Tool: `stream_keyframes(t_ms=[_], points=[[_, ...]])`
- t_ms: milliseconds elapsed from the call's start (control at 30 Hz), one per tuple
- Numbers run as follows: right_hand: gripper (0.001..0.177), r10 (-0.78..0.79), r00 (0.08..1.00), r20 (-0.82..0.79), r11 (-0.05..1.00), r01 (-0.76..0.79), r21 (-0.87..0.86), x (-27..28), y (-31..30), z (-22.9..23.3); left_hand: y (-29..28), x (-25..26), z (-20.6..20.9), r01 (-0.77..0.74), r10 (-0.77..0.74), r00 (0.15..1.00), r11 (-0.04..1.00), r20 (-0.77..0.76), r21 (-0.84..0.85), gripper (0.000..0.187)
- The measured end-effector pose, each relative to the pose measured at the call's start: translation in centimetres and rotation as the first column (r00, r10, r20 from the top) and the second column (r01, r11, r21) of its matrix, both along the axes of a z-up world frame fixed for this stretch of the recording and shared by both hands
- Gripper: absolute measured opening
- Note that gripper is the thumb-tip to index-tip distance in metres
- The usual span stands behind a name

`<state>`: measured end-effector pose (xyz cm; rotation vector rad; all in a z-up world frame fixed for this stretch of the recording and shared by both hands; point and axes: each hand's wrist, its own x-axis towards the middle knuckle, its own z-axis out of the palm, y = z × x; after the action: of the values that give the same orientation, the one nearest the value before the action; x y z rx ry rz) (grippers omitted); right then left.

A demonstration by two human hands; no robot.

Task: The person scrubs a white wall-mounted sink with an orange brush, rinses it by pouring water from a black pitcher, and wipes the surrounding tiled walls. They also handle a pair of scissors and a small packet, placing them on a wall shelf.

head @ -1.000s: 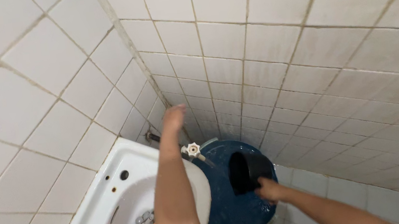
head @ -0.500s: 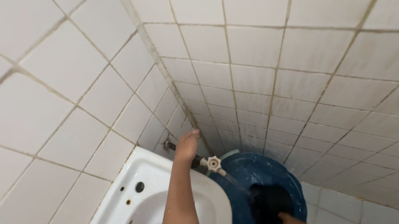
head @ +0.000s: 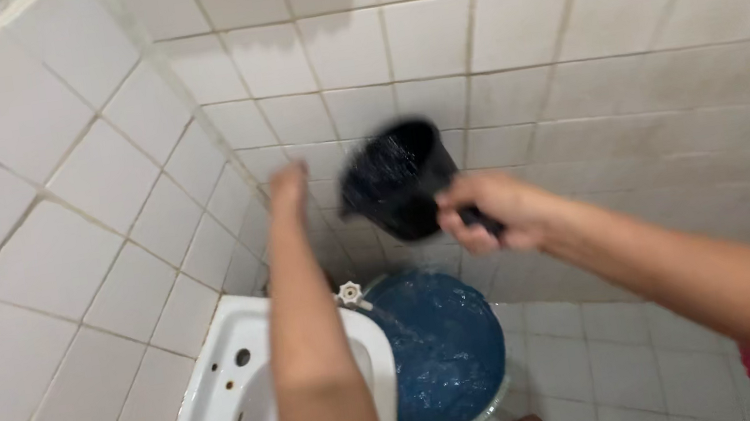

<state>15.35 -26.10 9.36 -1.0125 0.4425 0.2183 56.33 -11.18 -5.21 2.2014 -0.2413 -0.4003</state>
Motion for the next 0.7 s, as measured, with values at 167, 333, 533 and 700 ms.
stream_keyframes(t_ms=[167,333,533,700], points=[[0.022,-0.124,0.936,0.329,0.968,0.04,0.249,-1.1,1.7,11.0,-4.2,-3.6,22.3,0.199,-0.222,0.975,0.796,0.031,-0.572,0.022],[0.012,-0.281,0.851,0.443,0.957,0.217,0.191,-7.7,1.5,10.7,-3.4,-9.2,27.2,0.33,-0.358,0.933,0.822,0.03,-0.464,0.02],[0.021,-0.353,0.902,0.25,0.936,0.339,0.098,-22.0,-2.8,7.3,-5.1,-10.6,19.6,0.295,-0.328,0.938,0.925,-0.111,-0.24,0.021],[0.022,-0.559,0.818,-0.134,0.829,0.549,-0.105,-33.2,-7.1,5.0,-10.5,-12.0,11.7,0.369,-0.4,0.9,0.911,-0.176,-0.183,0.025]])
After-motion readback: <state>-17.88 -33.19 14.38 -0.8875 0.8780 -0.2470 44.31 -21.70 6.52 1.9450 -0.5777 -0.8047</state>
